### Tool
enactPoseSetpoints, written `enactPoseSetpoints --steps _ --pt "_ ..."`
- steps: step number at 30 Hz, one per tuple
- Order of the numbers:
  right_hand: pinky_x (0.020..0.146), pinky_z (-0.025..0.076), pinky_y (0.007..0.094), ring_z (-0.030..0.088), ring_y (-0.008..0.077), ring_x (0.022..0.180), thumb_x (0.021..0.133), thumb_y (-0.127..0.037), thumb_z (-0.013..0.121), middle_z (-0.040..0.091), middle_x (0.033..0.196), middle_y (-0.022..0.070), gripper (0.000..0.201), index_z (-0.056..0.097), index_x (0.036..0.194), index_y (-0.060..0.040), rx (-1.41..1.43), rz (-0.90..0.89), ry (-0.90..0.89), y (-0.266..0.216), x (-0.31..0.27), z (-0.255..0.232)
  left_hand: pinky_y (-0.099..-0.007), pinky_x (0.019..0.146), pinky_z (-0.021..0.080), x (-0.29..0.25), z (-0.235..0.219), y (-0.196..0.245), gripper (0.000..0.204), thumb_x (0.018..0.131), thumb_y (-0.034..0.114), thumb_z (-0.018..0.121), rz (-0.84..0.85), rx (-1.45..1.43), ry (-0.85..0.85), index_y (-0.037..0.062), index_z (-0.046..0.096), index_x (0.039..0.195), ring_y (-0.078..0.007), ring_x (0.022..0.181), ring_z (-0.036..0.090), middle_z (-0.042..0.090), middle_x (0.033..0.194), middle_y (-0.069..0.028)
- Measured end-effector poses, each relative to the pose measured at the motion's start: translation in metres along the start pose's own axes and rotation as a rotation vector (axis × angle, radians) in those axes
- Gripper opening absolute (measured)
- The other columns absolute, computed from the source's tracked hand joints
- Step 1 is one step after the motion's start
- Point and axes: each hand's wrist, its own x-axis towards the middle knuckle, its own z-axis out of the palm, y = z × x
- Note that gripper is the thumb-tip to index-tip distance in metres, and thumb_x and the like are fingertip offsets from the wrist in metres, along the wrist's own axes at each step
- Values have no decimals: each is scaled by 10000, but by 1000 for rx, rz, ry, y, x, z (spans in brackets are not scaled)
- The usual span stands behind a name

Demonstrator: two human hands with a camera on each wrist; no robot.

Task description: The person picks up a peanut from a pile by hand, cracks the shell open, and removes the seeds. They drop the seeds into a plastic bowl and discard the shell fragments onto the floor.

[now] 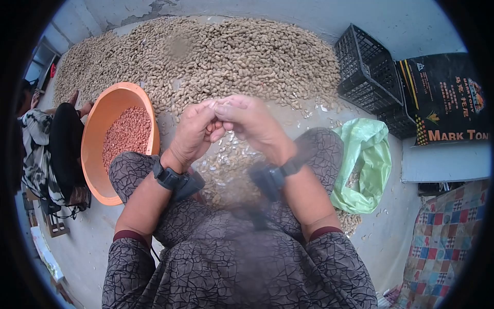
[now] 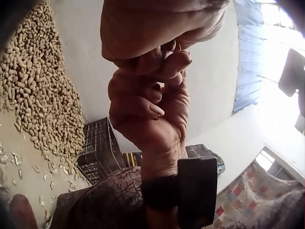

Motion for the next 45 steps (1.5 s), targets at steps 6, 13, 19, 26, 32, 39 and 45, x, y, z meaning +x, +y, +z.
enactPoseSetpoints --steps 6,13,19,26,32,39,45 --pt "456 375 163 536 70 554 835 -131 604 597 710 43 185 579 900 41 44 -55 52 3 5 -1 -163 453 297 3 -3 -10 466 943 400 440 60 91 79 -33 581 1037 -36 517 381 545 700 -28" --pt "416 331 156 524 61 522 786 -119 624 590 678 42 166 583 873 17 29 -79 77 9 13 -11 -158 460 270 1 10 -3 344 929 318 506 212 117 16 -7 600 992 -23 532 354 502 683 13" --pt "431 358 145 540 65 536 787 -136 638 594 711 43 206 586 905 25 -11 -117 136 4 12 -4 -154 465 261 4 12 -4 256 929 244 515 259 126 24 5 606 946 -14 541 356 504 685 17" --pt "436 332 150 543 63 540 843 -163 609 614 674 33 175 598 881 7 139 -55 4 4 15 -10 -151 462 283 7 11 3 311 958 222 437 171 25 5 -45 551 1072 -20 517 334 474 685 18" --pt "420 286 143 518 33 528 858 -205 606 618 668 8 178 595 855 -27 16 -137 -37 5 13 -7 -138 451 273 6 12 6 332 965 192 413 120 -18 53 -61 517 1152 -9 510 325 470 676 21" --pt "508 459 200 590 124 583 837 -112 615 615 671 84 152 575 821 34 104 -152 -52 -4 5 6 -146 430 250 -1 10 5 341 972 210 383 288 457 39 -47 524 1145 -13 474 317 459 618 17" --pt "546 506 246 610 168 585 831 -68 602 625 697 132 137 571 819 65 62 -147 59 -1 6 6 -152 418 254 0 8 4 330 966 221 389 365 484 19 -44 527 1105 -27 452 316 476 631 -9"
